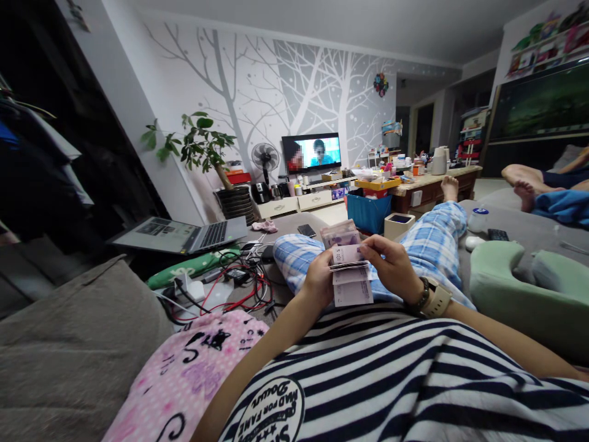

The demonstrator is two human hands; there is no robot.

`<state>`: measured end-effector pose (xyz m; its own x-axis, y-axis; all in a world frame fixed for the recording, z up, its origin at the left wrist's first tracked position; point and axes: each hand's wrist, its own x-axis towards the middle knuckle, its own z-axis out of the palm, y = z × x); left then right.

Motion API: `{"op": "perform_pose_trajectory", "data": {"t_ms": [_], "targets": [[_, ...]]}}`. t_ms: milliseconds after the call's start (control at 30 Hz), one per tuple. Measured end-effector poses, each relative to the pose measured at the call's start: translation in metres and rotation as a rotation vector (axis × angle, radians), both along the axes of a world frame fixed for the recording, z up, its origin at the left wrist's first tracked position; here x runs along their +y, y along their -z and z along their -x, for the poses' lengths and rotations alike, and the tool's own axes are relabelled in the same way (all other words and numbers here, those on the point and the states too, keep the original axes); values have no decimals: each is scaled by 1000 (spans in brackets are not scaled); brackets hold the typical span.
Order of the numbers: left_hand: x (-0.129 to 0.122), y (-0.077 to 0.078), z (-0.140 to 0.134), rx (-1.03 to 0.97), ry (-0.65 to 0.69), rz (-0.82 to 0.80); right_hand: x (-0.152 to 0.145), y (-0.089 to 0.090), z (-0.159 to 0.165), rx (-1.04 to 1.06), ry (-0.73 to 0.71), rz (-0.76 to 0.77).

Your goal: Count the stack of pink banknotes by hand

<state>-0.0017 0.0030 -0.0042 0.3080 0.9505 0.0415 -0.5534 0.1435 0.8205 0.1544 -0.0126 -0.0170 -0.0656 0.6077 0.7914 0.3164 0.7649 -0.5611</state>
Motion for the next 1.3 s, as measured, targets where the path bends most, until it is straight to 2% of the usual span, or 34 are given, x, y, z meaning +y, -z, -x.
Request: {"op": "perform_pose_trajectory", "data": {"t_ms": [200,467,633,733,800,967,1133,1300], "targets": [[0,-1,0,-8,-20,2,1,1,-1,-3,-1,8],[-2,-7,1,-72,-1,140,0,2,-2,-14,-21,29],[-3,-8,1,-92,-109,132,0,4,-5,-36,-107,48],[2,-3,0,-86,-179,113,-1,3,-5,-66,-188,61],[6,0,-1,-89,-180,105,-2,1,-4,-92,-202,59],[2,-1,-1,-40,-194,64,-2,-1,0,-103,-27,51],[-6,-4,3,46,-160,41,8,2,-1,41,178,76],[-6,-2,5,68,-164,3,14,3,-3,44,162,164]]}}
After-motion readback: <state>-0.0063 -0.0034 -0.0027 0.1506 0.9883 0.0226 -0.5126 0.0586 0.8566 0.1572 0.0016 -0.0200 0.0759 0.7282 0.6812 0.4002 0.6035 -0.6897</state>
